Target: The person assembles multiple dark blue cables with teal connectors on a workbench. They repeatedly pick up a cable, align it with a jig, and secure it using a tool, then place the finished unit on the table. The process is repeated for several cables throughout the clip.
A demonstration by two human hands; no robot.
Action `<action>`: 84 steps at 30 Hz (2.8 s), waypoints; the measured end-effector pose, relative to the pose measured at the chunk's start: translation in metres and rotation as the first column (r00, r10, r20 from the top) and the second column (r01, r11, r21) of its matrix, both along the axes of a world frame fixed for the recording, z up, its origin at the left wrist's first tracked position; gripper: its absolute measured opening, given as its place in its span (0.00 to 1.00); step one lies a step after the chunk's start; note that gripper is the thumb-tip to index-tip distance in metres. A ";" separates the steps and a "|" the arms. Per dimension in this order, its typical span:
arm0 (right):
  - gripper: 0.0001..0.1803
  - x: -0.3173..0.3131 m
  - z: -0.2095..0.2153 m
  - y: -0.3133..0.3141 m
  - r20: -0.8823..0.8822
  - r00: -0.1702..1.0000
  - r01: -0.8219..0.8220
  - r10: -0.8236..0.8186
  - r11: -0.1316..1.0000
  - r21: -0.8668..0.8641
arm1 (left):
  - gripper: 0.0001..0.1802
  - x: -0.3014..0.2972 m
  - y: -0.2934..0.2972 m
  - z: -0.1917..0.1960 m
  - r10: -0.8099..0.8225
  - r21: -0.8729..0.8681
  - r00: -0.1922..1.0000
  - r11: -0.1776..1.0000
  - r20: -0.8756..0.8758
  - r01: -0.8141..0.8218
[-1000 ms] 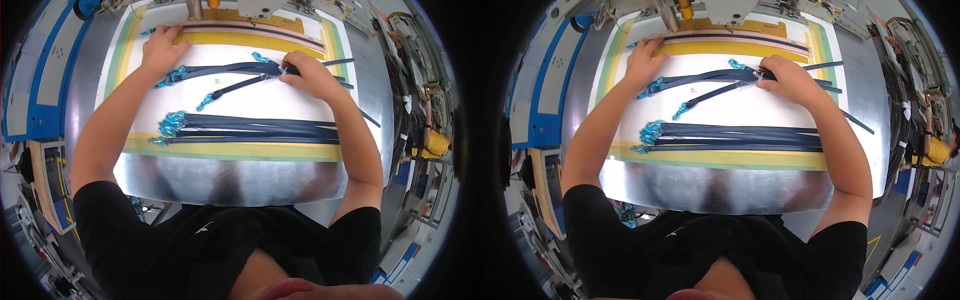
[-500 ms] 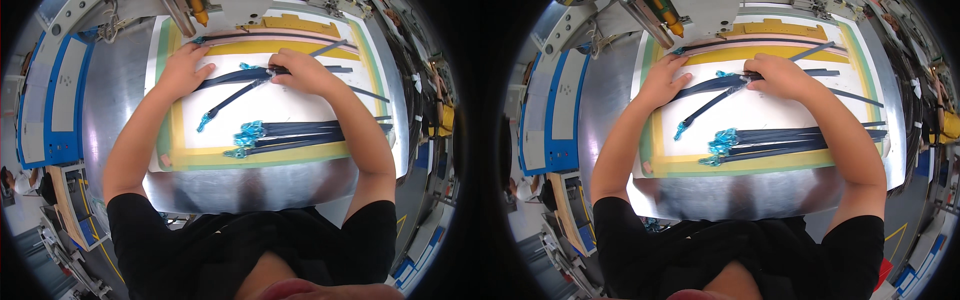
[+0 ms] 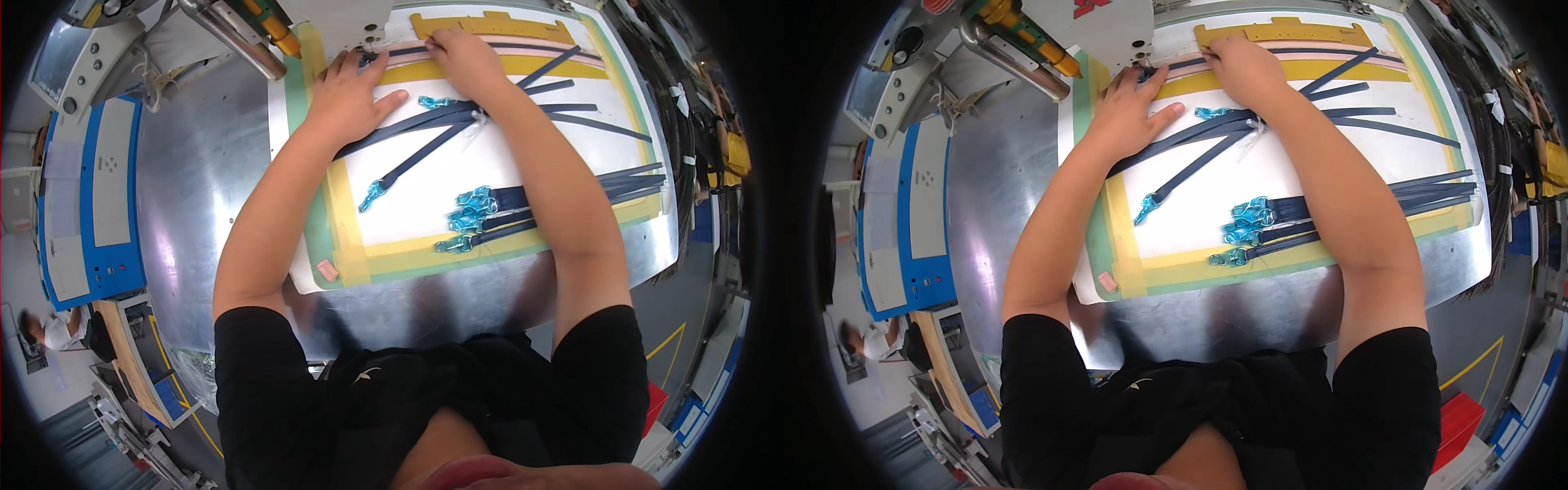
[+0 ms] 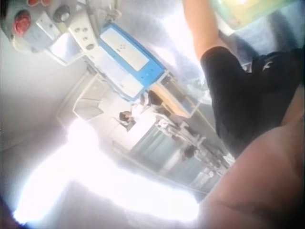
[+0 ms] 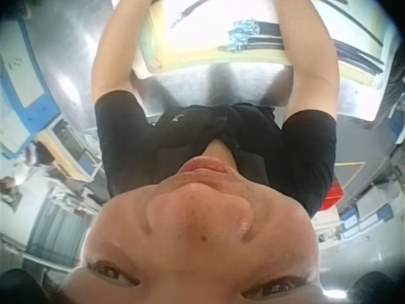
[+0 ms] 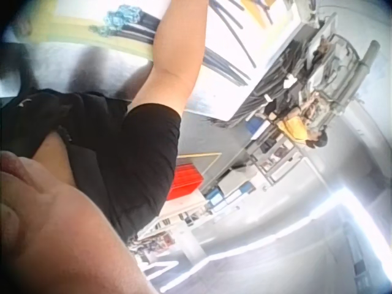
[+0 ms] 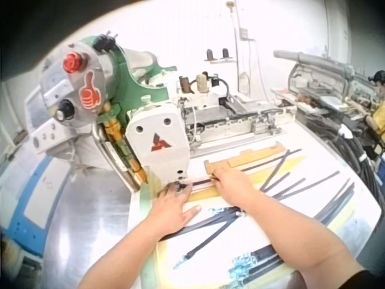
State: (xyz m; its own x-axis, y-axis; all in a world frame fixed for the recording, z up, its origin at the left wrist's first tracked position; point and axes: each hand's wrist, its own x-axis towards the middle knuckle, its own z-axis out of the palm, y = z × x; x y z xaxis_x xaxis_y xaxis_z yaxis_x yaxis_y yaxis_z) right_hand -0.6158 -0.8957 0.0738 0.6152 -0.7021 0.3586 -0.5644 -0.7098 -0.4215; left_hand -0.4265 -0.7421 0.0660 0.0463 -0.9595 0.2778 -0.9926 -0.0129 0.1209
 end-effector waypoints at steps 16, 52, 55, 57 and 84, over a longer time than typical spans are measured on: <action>0.15 -0.004 0.014 0.013 -0.062 0.998 -0.020 0.021 1.000 0.018 | 0.32 0.012 -0.003 0.007 0.004 -0.063 1.000 0.998 0.014 -0.004; 0.19 -0.001 -0.012 0.011 -0.154 0.984 -0.117 0.092 0.980 -0.161 | 0.35 0.009 -0.004 0.003 0.006 0.000 0.993 1.000 0.118 -0.006; 0.19 -0.002 -0.012 0.012 -0.146 0.985 -0.112 0.088 0.980 -0.164 | 0.35 0.008 -0.005 0.003 0.005 -0.002 0.991 1.000 0.130 -0.005; 0.17 -0.003 -0.009 0.014 -0.133 0.986 -0.114 0.096 0.985 -0.131 | 0.35 0.007 -0.005 0.004 0.007 0.014 0.991 1.000 0.134 -0.009; 0.20 0.009 0.012 0.027 -0.298 0.951 -0.112 0.077 0.988 -0.102 | 0.34 0.001 -0.004 0.000 0.081 0.018 0.991 0.996 0.106 -0.084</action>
